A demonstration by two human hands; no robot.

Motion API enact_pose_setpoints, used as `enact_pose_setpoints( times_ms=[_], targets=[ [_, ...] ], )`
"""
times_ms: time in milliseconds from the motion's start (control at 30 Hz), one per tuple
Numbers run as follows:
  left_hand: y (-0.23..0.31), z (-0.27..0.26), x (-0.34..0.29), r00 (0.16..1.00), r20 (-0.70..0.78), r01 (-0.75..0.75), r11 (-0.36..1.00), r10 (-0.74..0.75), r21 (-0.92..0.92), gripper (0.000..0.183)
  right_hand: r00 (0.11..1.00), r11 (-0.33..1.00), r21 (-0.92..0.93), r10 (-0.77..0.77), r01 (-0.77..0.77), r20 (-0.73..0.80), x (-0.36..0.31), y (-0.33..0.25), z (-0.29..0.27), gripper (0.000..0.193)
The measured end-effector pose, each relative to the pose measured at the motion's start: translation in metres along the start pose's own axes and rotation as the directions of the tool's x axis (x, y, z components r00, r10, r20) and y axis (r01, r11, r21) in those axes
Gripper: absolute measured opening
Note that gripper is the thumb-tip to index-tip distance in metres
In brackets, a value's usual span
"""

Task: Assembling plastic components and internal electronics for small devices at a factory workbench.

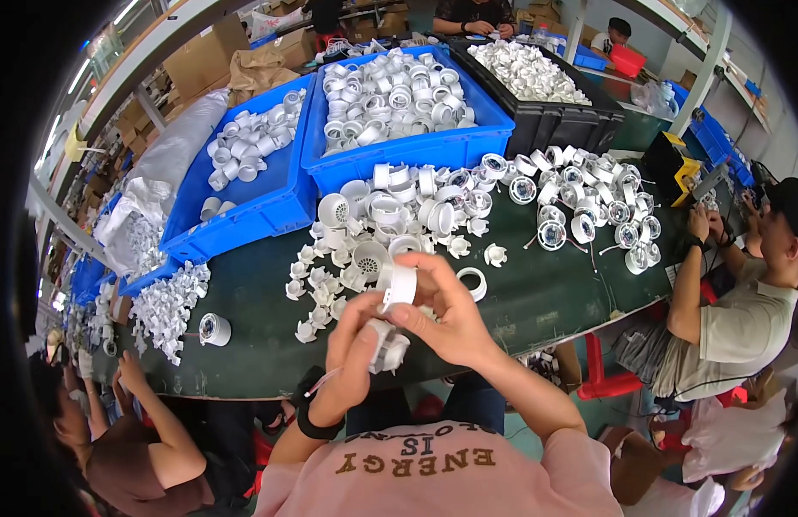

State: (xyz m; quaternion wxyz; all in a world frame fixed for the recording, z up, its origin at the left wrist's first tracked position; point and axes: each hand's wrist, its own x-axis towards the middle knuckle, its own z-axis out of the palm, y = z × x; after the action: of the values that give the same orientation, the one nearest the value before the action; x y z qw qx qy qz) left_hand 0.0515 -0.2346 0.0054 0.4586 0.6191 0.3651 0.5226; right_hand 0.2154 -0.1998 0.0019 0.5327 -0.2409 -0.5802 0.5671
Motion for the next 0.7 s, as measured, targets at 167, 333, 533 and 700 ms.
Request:
enact_pose_setpoints(
  times_ms=[167,333,533,700],
  targets=[
    [-0.003,-0.028,0.018,0.974,-0.208,0.072,0.991,-0.094,-0.112,0.052,0.999,1.000,-0.008,0.014,-0.014,0.048,0.003,-0.023,0.002,0.059],
    [-0.009,-0.018,0.027,0.963,-0.258,0.044,0.989,-0.080,-0.141,0.042,0.989,0.992,-0.111,0.074,-0.060,0.127,0.005,-0.014,0.011,0.056],
    [0.005,-0.015,0.025,0.968,-0.215,0.097,0.982,-0.131,-0.162,0.038,0.980,0.938,-0.341,0.004,0.065,0.197,0.003,-0.022,0.007,0.051],
    [0.014,-0.018,0.022,0.969,-0.144,0.194,0.979,-0.201,-0.062,0.038,0.976,0.918,-0.371,-0.066,0.141,0.209,0.007,-0.024,0.013,0.050]
  ],
)
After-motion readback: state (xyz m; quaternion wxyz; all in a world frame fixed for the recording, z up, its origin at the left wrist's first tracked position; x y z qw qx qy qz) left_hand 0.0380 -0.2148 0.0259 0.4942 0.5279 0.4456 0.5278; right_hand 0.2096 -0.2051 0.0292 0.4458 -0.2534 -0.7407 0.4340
